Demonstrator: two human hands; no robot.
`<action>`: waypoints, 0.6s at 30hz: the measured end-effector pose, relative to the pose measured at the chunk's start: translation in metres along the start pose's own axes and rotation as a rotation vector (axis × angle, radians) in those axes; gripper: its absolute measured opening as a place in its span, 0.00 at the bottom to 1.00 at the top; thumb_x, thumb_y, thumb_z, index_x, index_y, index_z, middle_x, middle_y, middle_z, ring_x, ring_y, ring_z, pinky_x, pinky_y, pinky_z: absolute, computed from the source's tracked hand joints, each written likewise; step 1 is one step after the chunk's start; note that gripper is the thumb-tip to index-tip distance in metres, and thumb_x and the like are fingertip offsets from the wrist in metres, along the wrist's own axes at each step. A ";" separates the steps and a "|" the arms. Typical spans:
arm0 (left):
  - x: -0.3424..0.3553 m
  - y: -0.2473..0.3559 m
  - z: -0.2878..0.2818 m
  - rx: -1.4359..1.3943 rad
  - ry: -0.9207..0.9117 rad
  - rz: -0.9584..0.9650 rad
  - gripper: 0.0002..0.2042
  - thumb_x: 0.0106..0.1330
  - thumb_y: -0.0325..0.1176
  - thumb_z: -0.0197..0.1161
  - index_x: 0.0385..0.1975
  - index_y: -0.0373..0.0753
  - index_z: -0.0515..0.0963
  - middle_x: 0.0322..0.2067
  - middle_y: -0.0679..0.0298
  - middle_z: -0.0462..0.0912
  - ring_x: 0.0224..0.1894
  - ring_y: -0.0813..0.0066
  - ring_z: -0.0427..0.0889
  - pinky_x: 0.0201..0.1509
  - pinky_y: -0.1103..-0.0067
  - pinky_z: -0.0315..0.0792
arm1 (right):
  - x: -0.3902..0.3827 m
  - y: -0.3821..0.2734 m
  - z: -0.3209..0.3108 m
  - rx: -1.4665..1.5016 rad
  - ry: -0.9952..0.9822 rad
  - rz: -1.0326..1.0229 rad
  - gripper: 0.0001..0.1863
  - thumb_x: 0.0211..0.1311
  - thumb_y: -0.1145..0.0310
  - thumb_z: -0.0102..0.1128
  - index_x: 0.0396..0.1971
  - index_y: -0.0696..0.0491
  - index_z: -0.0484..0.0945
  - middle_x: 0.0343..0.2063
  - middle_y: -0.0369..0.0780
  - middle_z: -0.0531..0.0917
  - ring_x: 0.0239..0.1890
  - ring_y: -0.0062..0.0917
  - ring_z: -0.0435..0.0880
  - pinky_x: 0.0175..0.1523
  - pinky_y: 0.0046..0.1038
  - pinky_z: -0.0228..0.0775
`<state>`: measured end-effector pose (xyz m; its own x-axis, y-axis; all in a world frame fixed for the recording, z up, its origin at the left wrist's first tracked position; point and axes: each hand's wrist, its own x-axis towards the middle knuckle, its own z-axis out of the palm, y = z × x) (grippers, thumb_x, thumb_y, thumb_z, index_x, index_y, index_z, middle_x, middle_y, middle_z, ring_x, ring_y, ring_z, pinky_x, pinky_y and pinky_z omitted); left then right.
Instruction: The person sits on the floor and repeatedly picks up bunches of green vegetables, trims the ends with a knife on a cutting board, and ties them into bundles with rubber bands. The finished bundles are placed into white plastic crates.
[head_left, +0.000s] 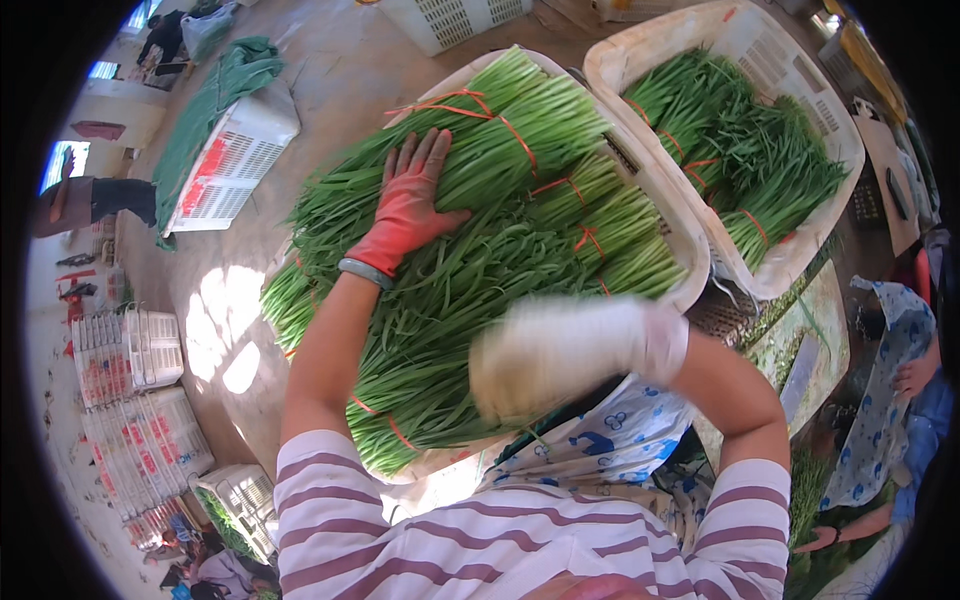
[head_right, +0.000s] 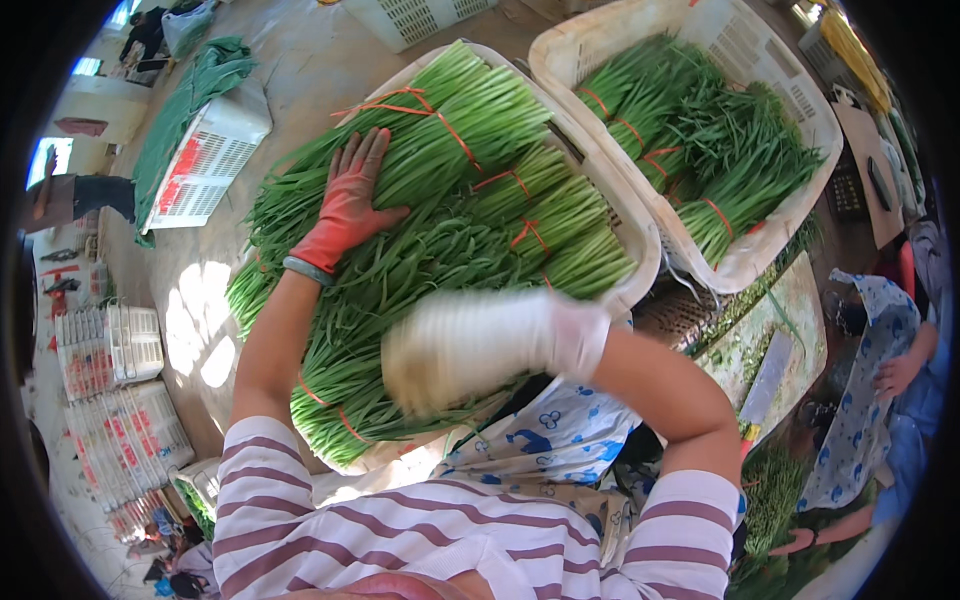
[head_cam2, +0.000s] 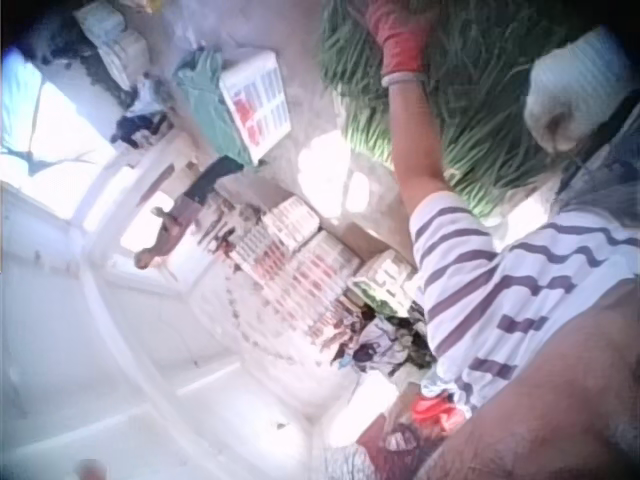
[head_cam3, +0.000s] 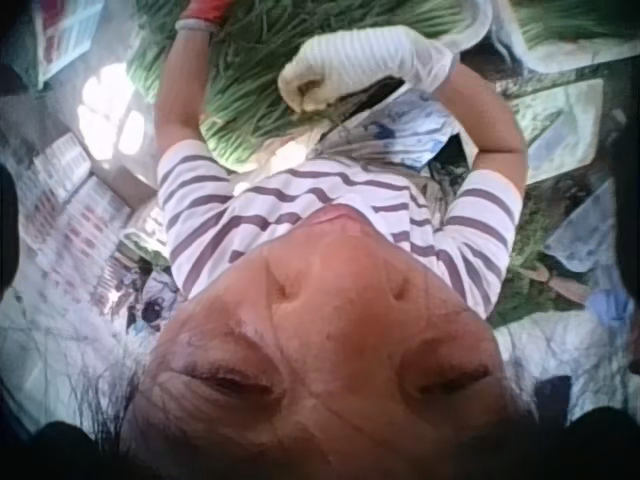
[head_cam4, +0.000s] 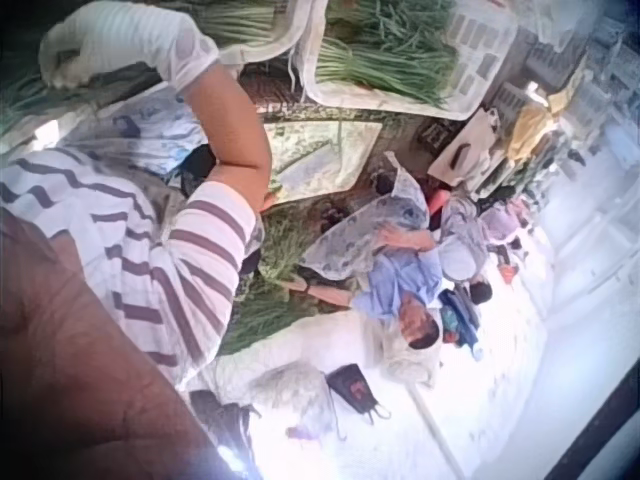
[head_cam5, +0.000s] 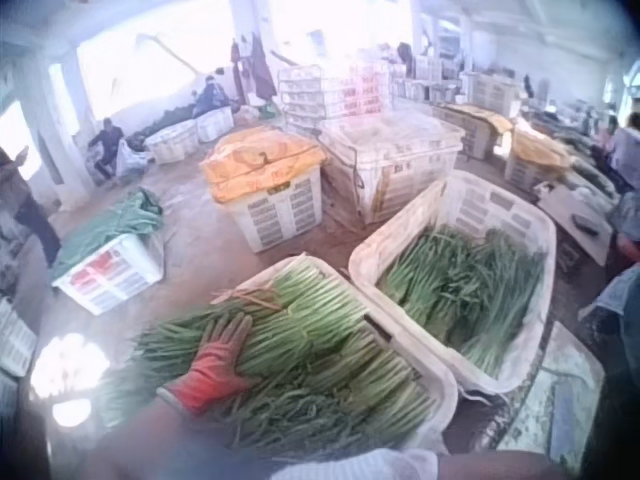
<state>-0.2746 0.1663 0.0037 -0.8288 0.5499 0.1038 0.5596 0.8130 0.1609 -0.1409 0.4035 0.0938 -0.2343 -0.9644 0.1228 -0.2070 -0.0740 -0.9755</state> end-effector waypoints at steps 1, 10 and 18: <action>0.002 -0.002 0.002 -0.017 -0.005 0.012 0.59 0.43 0.52 0.77 0.77 0.48 0.49 0.75 0.56 0.54 0.77 0.49 0.49 0.79 0.56 0.40 | -0.001 -0.018 0.026 -0.101 -0.202 -0.040 0.14 0.56 0.65 0.64 0.40 0.55 0.84 0.36 0.44 0.86 0.41 0.35 0.85 0.48 0.34 0.78; 0.008 -0.011 0.001 -0.041 -0.065 0.015 0.59 0.45 0.54 0.76 0.77 0.48 0.47 0.75 0.56 0.53 0.78 0.47 0.46 0.79 0.56 0.37 | -0.077 0.115 -0.071 0.294 1.251 0.683 0.14 0.69 0.60 0.61 0.46 0.54 0.82 0.31 0.35 0.85 0.29 0.19 0.83 0.35 0.23 0.76; 0.006 -0.009 0.001 -0.013 -0.050 0.029 0.59 0.44 0.52 0.77 0.77 0.48 0.47 0.76 0.55 0.52 0.77 0.47 0.46 0.79 0.55 0.38 | -0.033 0.135 -0.096 0.404 1.439 0.627 0.22 0.61 0.50 0.70 0.31 0.57 0.81 0.23 0.38 0.84 0.19 0.22 0.81 0.25 0.25 0.74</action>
<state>-0.2840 0.1624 0.0022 -0.8108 0.5822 0.0599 0.5830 0.7943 0.1709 -0.2519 0.4499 -0.0243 -0.8778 0.1389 -0.4584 0.4540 -0.0638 -0.8887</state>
